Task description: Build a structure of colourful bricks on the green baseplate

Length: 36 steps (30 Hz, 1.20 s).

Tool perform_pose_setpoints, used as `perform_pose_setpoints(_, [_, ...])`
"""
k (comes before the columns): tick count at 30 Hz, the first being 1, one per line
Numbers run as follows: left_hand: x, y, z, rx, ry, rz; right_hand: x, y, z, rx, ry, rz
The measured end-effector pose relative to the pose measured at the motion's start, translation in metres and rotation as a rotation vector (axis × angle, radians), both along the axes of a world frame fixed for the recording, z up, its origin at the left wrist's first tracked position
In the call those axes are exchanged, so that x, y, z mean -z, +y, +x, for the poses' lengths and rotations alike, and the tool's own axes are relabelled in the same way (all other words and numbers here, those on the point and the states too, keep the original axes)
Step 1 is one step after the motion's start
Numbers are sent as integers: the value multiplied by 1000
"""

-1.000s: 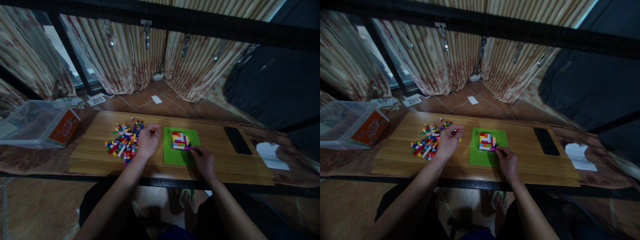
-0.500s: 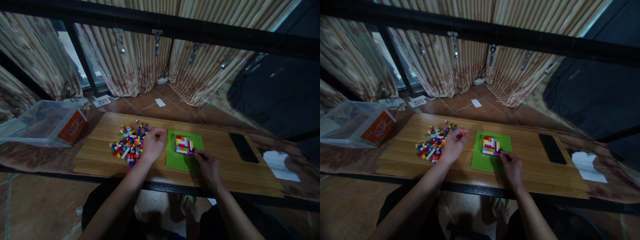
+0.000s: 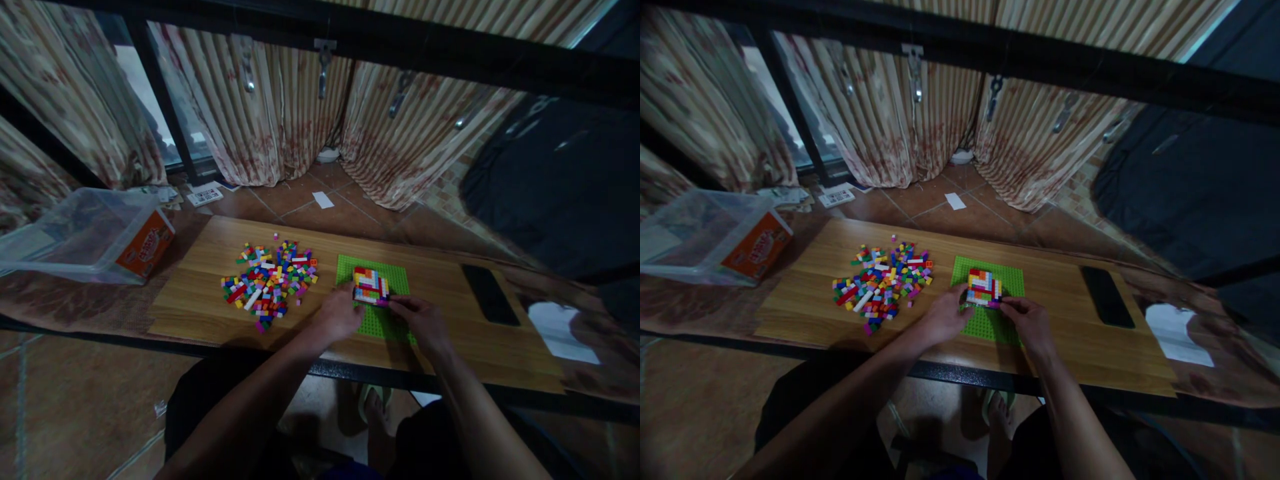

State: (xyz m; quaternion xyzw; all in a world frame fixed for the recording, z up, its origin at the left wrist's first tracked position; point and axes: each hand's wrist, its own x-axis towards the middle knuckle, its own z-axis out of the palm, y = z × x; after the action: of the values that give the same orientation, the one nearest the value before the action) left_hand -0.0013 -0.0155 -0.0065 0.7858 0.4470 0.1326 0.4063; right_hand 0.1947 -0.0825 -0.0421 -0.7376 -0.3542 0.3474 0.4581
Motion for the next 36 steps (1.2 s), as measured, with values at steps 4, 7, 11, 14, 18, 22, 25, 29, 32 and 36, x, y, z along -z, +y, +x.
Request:
perform_pose_setpoints(4, [2,-5,2,1,55,51,0,2,2,1,-10,-30])
perform_pose_setpoints(7, [4,-6,1,-5,56,53,-1,1,2,-8,5,-27])
perform_pose_setpoints(11, [7,-7,0,-13,19,28,0,0,5,-46,29,-11])
perform_pose_setpoints(14, [7,-10,0,8,5,27,-1,5,10,-34,-77,8])
perform_pose_setpoints(18, [4,-12,-2,16,7,27,-14,26,10,-78,-464,47])
perform_pose_setpoints(22, [2,-9,-5,15,15,24,-23,62,-5,-221,-763,141])
perform_pose_setpoints(25, [-1,-6,-8,-30,45,32,-15,83,-23,-366,-898,107])
perform_pose_setpoints(29, [-8,-6,-12,-74,43,124,-1,91,-40,-447,-1035,-89])
perform_pose_setpoints(32, [-12,-5,-14,-65,10,167,2,90,-41,-479,-1102,-146])
perform_pose_setpoints(36, [-13,-4,-16,-65,-22,193,1,90,-36,-517,-1140,-172])
